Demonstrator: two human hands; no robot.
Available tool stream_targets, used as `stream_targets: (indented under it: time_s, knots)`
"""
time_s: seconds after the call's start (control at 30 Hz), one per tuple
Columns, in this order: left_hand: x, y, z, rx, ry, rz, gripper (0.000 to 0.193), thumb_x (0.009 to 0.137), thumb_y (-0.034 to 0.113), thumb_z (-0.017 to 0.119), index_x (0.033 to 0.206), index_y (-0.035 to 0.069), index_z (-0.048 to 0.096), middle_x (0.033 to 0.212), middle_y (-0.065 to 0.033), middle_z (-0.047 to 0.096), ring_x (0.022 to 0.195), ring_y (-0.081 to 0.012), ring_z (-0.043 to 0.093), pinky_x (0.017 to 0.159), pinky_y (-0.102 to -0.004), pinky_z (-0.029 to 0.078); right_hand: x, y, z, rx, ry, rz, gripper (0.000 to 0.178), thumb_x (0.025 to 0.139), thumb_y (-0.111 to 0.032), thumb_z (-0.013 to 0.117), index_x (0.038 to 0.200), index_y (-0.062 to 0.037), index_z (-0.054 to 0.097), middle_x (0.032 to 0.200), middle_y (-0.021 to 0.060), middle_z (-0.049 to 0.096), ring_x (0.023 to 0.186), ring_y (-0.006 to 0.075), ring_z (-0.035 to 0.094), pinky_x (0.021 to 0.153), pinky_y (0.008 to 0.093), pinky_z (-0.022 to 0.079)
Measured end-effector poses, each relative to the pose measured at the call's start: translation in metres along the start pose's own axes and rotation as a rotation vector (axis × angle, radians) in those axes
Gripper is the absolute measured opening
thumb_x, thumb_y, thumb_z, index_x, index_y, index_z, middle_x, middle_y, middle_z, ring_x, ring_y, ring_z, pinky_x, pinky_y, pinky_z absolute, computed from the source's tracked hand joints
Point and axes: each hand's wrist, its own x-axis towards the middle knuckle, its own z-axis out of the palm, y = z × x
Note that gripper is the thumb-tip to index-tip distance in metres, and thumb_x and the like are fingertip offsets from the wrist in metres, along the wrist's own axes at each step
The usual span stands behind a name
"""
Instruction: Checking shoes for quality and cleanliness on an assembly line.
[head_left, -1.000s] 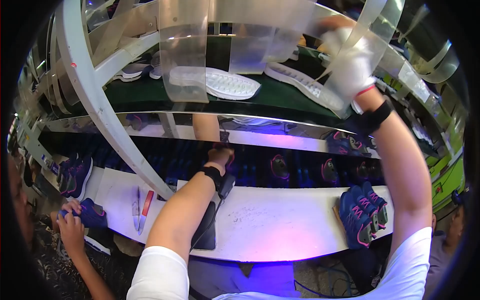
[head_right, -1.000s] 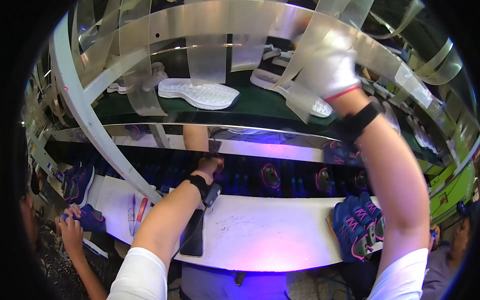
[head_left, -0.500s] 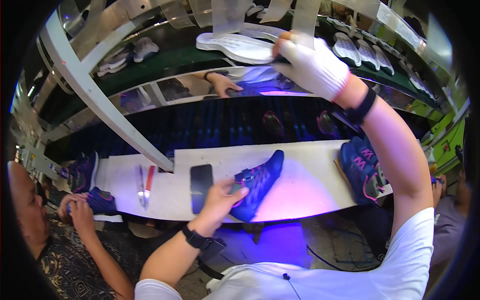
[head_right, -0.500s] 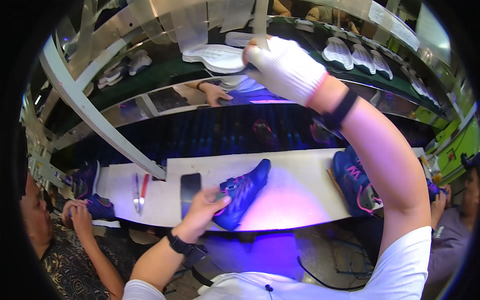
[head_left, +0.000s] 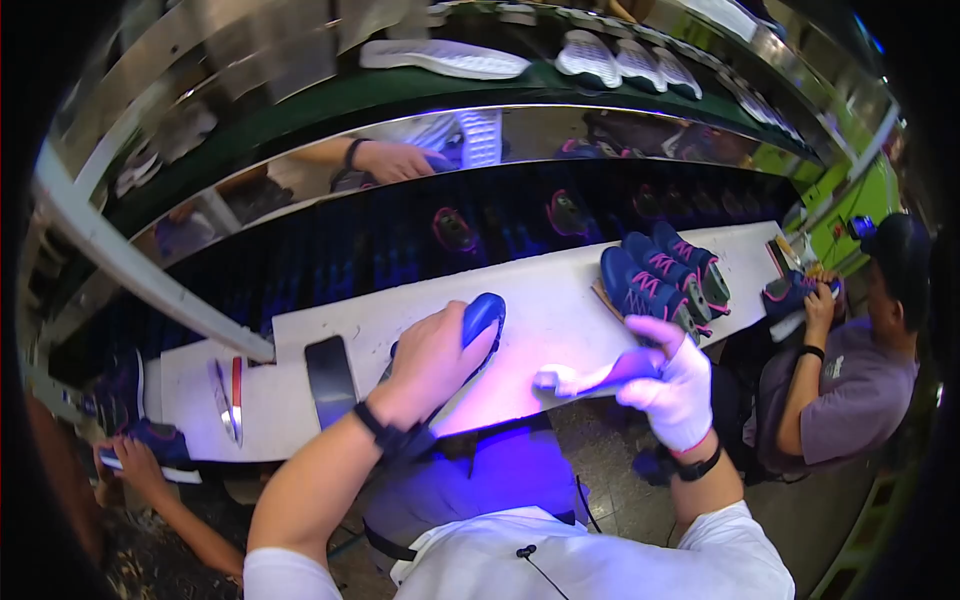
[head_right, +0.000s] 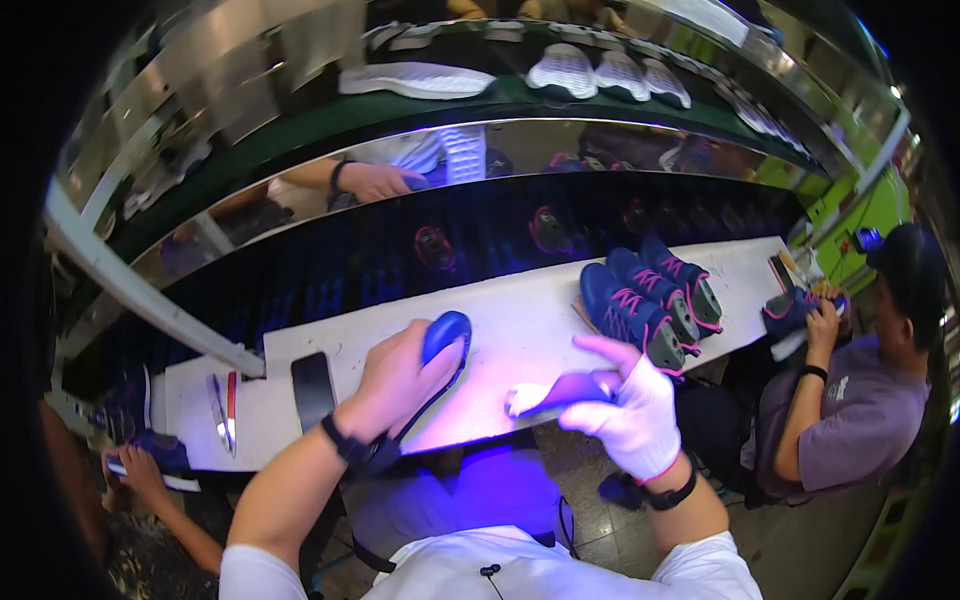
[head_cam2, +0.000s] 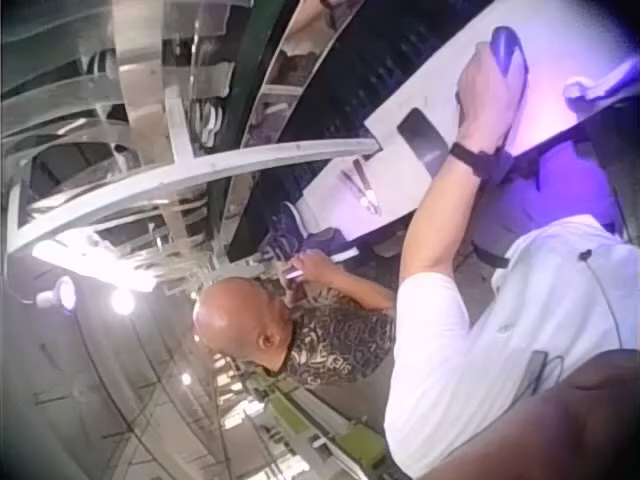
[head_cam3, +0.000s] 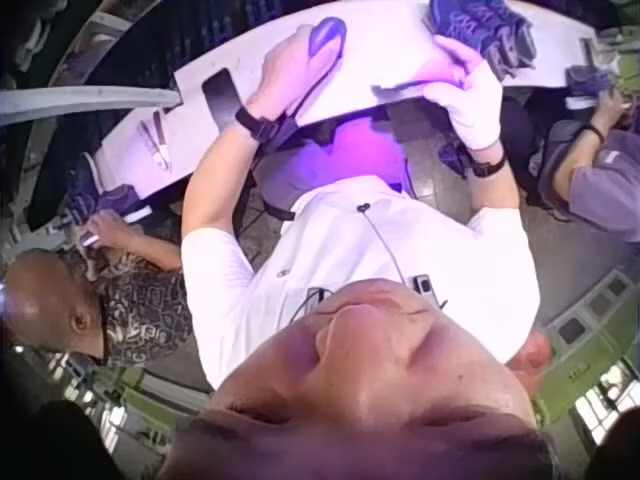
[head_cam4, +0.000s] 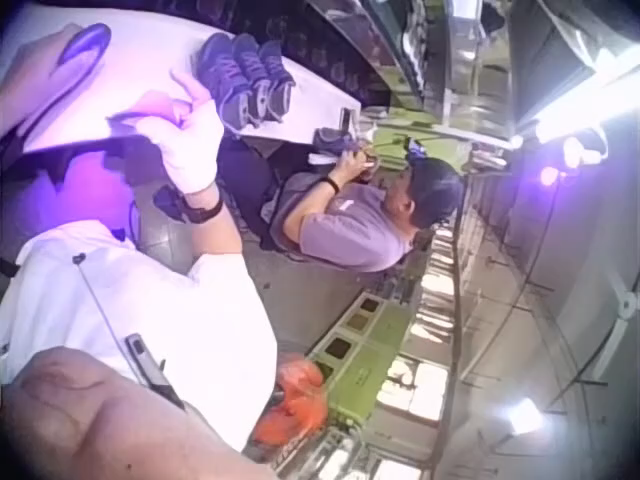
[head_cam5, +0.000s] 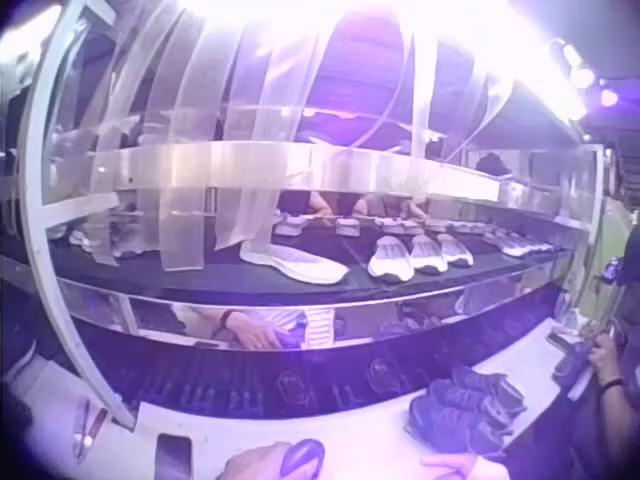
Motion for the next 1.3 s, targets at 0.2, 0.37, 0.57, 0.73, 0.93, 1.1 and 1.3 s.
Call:
stream_targets:
  time_s: [0.2,0.37,0.57,0.73,0.93,1.1,1.3]
  knots:
    - [-0.064,0.022,0.006,-0.561,0.344,0.304,0.050,0.100,0.020,0.073,0.142,0.000,0.055,0.129,-0.0254,0.068,0.116,-0.0370,0.069,0.105,-0.0470,0.053,-0.008,0.057,0.027,0.294,0.108,-0.289,0.040,0.083,-0.015,0.092,0.104,-0.0022,0.060,0.107,0.0214,0.077,0.115,0.0381,0.074,0.107,0.0530,0.054]
    - [-0.081,0.035,0.005,-0.715,0.442,0.419,0.044,0.085,-0.008,0.081,0.115,0.007,0.052,0.137,-0.0299,0.064,0.128,-0.0429,0.067,0.110,-0.0505,0.053,-0.001,0.041,0.040,0.081,-0.288,-0.296,0.043,0.075,-0.015,0.098,0.095,-0.0076,0.060,0.140,0.0306,0.064,0.125,0.0432,0.068,0.113,0.0583,0.049]
    - [-0.123,0.035,-0.025,-0.404,0.286,0.389,0.031,0.084,-0.006,0.080,0.105,0.003,0.060,0.136,-0.0355,0.066,0.127,-0.0506,0.068,0.105,-0.0536,0.057,-0.006,0.054,0.087,0.320,-0.318,-0.123,0.041,0.081,-0.018,0.095,0.097,-0.0068,0.059,0.149,0.0342,0.059,0.145,0.0445,0.054,0.122,0.0557,0.039]
    - [-0.151,0.053,-0.003,-0.770,0.347,0.222,0.033,0.101,0.017,0.077,0.115,0.000,0.052,0.144,-0.0423,0.058,0.141,-0.0548,0.055,0.117,-0.0626,0.042,-0.023,0.073,0.099,0.262,-0.245,-0.277,0.040,0.081,-0.017,0.095,0.094,-0.0117,0.058,0.147,0.0319,0.061,0.147,0.0460,0.052,0.128,0.0627,0.025]
    - [-0.172,0.057,0.016,-0.964,0.365,0.062,0.044,0.095,0.026,0.084,0.117,0.008,0.051,0.150,-0.0428,0.052,0.152,-0.0554,0.041,0.128,-0.0638,0.019,-0.036,0.076,0.097,0.096,-0.290,-0.320,0.041,0.078,-0.017,0.097,0.090,-0.0126,0.058,0.145,0.0281,0.064,0.146,0.0483,0.053,0.128,0.0658,0.024]
    - [-0.184,0.046,0.020,-0.882,0.311,0.162,0.044,0.093,0.019,0.086,0.119,0.009,0.052,0.149,-0.0388,0.056,0.151,-0.0550,0.043,0.127,-0.0650,0.021,-0.035,0.078,0.092,-0.033,-0.376,-0.396,0.045,0.079,-0.022,0.098,0.098,-0.0177,0.057,0.144,0.0258,0.065,0.146,0.0467,0.053,0.128,0.0642,0.026]
    - [-0.158,0.055,-0.016,-0.785,0.332,0.162,0.033,0.099,0.030,0.078,0.111,0.004,0.062,0.132,-0.0269,0.069,0.127,-0.0444,0.060,0.115,-0.0570,0.042,-0.026,0.074,0.089,-0.115,-0.438,-0.468,0.034,0.076,-0.022,0.097,0.082,-0.0158,0.064,0.142,0.0199,0.068,0.136,0.0430,0.062,0.123,0.0584,0.039]
